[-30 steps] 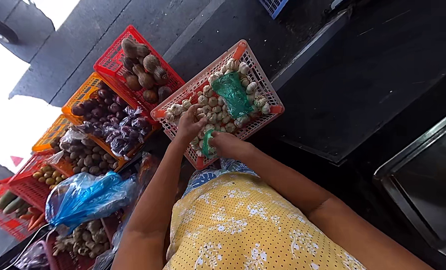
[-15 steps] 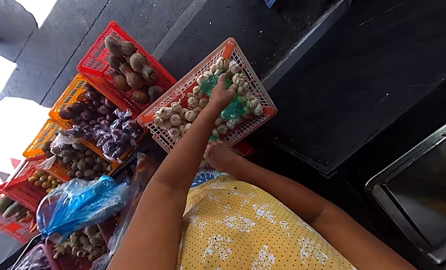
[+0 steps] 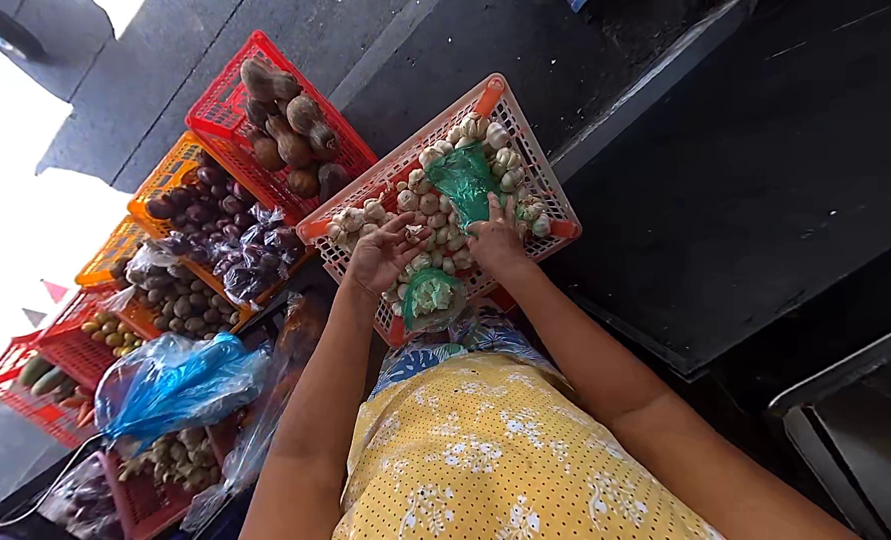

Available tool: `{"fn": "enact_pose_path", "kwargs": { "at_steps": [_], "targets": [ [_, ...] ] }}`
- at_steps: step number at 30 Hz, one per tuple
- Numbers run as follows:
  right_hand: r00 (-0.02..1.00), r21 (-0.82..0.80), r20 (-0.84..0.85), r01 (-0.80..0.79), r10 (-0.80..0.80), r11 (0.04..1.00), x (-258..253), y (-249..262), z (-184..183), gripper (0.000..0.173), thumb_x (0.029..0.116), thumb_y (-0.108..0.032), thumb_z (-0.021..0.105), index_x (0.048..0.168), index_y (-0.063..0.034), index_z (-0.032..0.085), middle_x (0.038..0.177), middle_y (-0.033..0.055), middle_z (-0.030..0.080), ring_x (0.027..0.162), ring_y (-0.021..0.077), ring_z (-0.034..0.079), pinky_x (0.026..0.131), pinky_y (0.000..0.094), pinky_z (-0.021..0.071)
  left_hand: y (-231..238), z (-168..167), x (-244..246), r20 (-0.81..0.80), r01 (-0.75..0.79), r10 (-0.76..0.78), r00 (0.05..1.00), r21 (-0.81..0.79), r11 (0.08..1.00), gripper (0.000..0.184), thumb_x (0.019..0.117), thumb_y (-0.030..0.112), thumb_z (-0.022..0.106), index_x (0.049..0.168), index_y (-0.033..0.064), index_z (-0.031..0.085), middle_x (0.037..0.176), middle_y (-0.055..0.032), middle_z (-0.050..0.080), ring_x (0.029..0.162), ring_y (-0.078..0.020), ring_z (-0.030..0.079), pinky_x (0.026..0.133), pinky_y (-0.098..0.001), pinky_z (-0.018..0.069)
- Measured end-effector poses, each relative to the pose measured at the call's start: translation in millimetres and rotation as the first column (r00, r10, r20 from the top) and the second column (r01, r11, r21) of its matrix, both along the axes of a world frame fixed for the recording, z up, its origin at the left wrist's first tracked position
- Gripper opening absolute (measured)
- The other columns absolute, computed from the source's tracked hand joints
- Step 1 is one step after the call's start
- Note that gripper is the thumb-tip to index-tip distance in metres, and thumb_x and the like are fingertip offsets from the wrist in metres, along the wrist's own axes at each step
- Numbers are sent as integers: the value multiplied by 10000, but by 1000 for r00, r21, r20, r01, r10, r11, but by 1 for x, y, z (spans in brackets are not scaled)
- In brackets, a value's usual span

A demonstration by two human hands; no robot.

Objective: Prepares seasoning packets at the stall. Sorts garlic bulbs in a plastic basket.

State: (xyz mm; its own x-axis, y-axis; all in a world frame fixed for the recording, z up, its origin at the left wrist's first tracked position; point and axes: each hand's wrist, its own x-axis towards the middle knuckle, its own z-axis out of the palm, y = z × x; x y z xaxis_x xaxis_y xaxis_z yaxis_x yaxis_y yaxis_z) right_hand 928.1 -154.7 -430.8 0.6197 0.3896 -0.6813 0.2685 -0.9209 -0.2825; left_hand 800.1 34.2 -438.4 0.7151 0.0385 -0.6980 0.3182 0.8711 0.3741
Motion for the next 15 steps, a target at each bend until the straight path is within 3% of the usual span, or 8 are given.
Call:
{"fn": "enact_pose_path", "kwargs": {
  "at_steps": [2,3,5,8,10,12,15],
  "targets": [
    [999,-19,3,-37,37,999,-3,6,-1,404,1010,-130,588,1398,-17,600,1612,201,390,1512,420,315,1143,707,289,-2,-5,-8,-56,2,3,998,82,997,454,963,-75,374,1389,2,512,1338,-188,617,1162,-313,666,1007,-449,550],
    [997,24,40,-72,71,997,-9,8,0,384,1010,-96,567,1378,5,609,1536,205,491,1420,403,465,1109,658,370,-3,-8,-11,-104,2,14,994,149,989,425,965,-109,433,1369,-4,510,1279,-178,642,1090,-288,695,958,-426,577],
    [980,216,130,-177,152,960,-29,10,3,297,969,-20,579,1238,26,696,1369,221,628,1215,404,633,1036,596,477,-6,-11,-19,-176,22,36,984,319,948,358,968,-104,521,1316,-18,511,1142,-149,665,957,-235,718,865,-376,609],
    [941,531,223,-337,256,778,-54,13,0,259,898,85,582,1037,-23,772,1180,183,724,1089,357,700,958,546,543,-3,-10,-33,-157,-33,121,980,475,880,342,935,-85,598,1257,-4,517,1048,-122,673,881,-218,723,807,-374,627],
    [913,628,265,-407,310,664,-64,16,-2,244,874,100,601,987,-30,774,1136,165,738,1046,333,720,899,513,587,2,-4,-42,-106,-119,202,974,515,849,314,929,-83,615,1217,14,539,1009,-106,694,861,-220,729,788,-378,631],
    [913,672,292,-408,286,618,-65,20,-4,237,875,99,595,974,-23,773,1128,162,743,1024,318,733,866,478,606,10,9,-47,-41,-172,229,973,536,826,267,926,-78,630,1159,37,567,973,-89,722,841,-217,739,771,-373,635],
    [959,719,265,-264,98,642,-49,21,1,247,890,102,570,969,-12,775,1109,164,747,1024,304,736,843,463,617,11,40,-50,47,-21,-6,999,567,823,236,920,-43,644,1127,56,589,1003,-67,723,870,-201,736,804,-380,635]
  ]
}}
